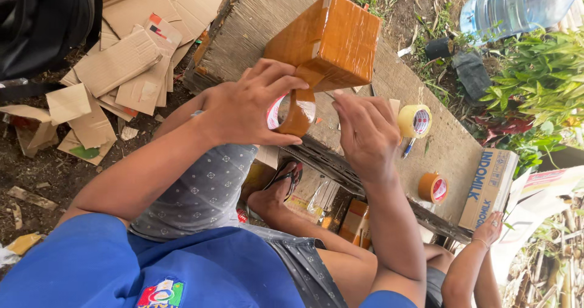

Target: The person sits at a low wooden table outdoors and repeatedly applies brown packing tape to a small cardboard box. They pull tape from a roll, press it onto the box, and tear it off by hand, covering multiple sides and edges. Scissors and other tape rolls are visible on the table.

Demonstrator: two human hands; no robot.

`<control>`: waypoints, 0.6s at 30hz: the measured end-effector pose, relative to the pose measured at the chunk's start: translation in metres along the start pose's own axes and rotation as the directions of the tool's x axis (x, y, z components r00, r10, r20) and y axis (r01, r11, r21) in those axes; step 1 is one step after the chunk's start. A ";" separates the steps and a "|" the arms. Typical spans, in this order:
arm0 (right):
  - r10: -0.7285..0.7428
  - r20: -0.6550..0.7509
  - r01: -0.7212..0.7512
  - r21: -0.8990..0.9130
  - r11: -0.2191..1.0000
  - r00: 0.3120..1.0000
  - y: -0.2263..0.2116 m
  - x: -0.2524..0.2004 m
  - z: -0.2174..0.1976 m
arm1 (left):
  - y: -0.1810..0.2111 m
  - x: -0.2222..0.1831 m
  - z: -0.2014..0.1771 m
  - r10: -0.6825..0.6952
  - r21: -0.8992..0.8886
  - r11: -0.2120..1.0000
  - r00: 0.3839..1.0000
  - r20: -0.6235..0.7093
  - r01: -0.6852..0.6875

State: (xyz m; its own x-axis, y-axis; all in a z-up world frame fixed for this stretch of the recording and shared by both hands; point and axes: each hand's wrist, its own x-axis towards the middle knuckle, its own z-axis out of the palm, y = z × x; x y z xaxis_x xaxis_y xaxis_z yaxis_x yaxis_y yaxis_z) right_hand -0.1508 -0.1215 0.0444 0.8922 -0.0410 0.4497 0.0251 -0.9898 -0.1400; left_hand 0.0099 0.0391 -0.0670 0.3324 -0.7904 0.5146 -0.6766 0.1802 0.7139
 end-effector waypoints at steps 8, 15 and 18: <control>-0.117 0.009 0.117 -0.106 0.988 0.993 -0.009 0.016 0.009 | 0.006 0.003 0.002 -0.122 -0.158 0.979 0.991 0.058 0.130; -0.106 0.078 0.122 -0.251 0.960 0.991 -0.001 0.006 0.017 | 0.010 0.007 -0.007 -0.169 -0.242 0.950 0.977 0.130 0.197; 0.101 0.056 -0.091 -0.158 0.983 0.993 0.015 -0.020 0.017 | 0.010 0.012 -0.008 -0.161 -0.245 0.951 0.978 0.136 0.190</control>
State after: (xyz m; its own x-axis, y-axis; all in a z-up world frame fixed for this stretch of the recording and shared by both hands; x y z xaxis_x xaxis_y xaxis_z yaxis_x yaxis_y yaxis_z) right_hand -0.1611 -0.1333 0.0185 0.9139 -0.1332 0.3834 -0.1279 -0.9910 -0.0394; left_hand 0.0122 0.0360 -0.0504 0.3444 -0.8813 0.3237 -0.4192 0.1641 0.8929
